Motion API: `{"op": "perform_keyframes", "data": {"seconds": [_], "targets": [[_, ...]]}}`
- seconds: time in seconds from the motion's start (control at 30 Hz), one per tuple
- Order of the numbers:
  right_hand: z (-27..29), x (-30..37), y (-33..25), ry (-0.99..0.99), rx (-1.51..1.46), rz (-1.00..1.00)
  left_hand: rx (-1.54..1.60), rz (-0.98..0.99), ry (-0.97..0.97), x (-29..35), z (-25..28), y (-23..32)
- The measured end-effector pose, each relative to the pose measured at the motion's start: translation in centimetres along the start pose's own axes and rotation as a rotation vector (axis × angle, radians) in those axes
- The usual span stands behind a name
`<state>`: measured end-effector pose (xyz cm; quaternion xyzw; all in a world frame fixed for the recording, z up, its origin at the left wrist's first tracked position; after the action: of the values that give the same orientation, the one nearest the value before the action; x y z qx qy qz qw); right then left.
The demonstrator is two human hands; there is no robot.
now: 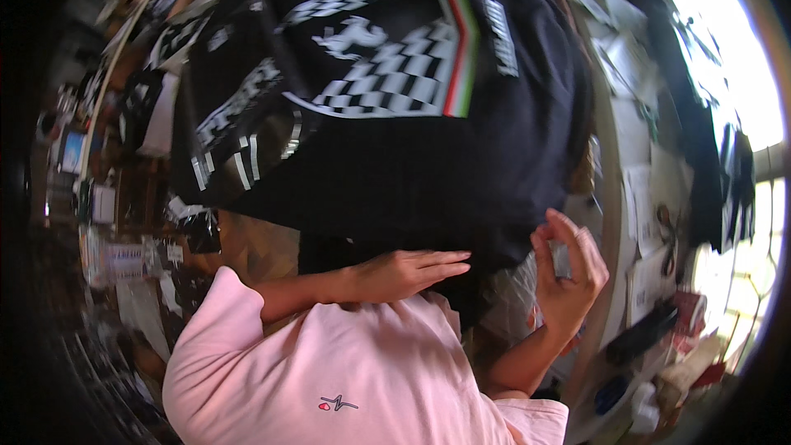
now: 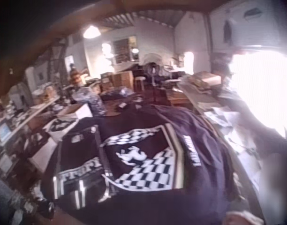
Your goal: The person cuts tags off a black Ferrari t-shirt using scissors, folds the shirt, and places it into a clear plastic bag. The process is repeated for a second shirt. The person works at a cluttered table in a room with boxes and other items.
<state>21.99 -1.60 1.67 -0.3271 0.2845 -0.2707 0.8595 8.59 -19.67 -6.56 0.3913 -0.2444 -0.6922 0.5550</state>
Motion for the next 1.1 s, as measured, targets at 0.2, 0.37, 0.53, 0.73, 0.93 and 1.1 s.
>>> {"op": "perform_keyframes", "data": {"seconds": [0.2,0.37,0.53,0.73,0.93,1.1], "targets": [[-6.3,-10.4,-8.8,-0.183,-0.033,0.582,0.036,0.287,0.151,9.7,4.9,2.8],[-14.9,-16.0,-10.7,-0.472,0.08,0.901,-0.489,0.631,1.264,18.9,9.8,2.9],[-21.7,-17.0,-11.7,-0.588,0.034,1.136,-1.069,0.664,1.3,23.4,15.7,1.5],[-23.7,-16.4,-12.3,-0.414,-0.006,1.335,-1.181,0.54,1.012,23.0,18.5,-0.4],[-25.5,-18.1,-9.8,-0.315,0.036,1.508,-1.224,0.305,0.933,23.2,19.8,-3.2],[-24.5,-17.2,-11.6,-0.259,-0.022,1.529,-1.246,0.318,0.946,22.5,19.5,-2.0]]}}
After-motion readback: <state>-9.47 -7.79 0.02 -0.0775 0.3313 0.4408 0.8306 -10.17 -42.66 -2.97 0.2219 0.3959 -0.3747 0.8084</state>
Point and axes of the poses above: each hand's wrist, its own x-axis away from the middle knuckle, its own z-axis out of the back of the hand, y = z × x, the point moved 1 cm from there along -x, towards the middle knuckle
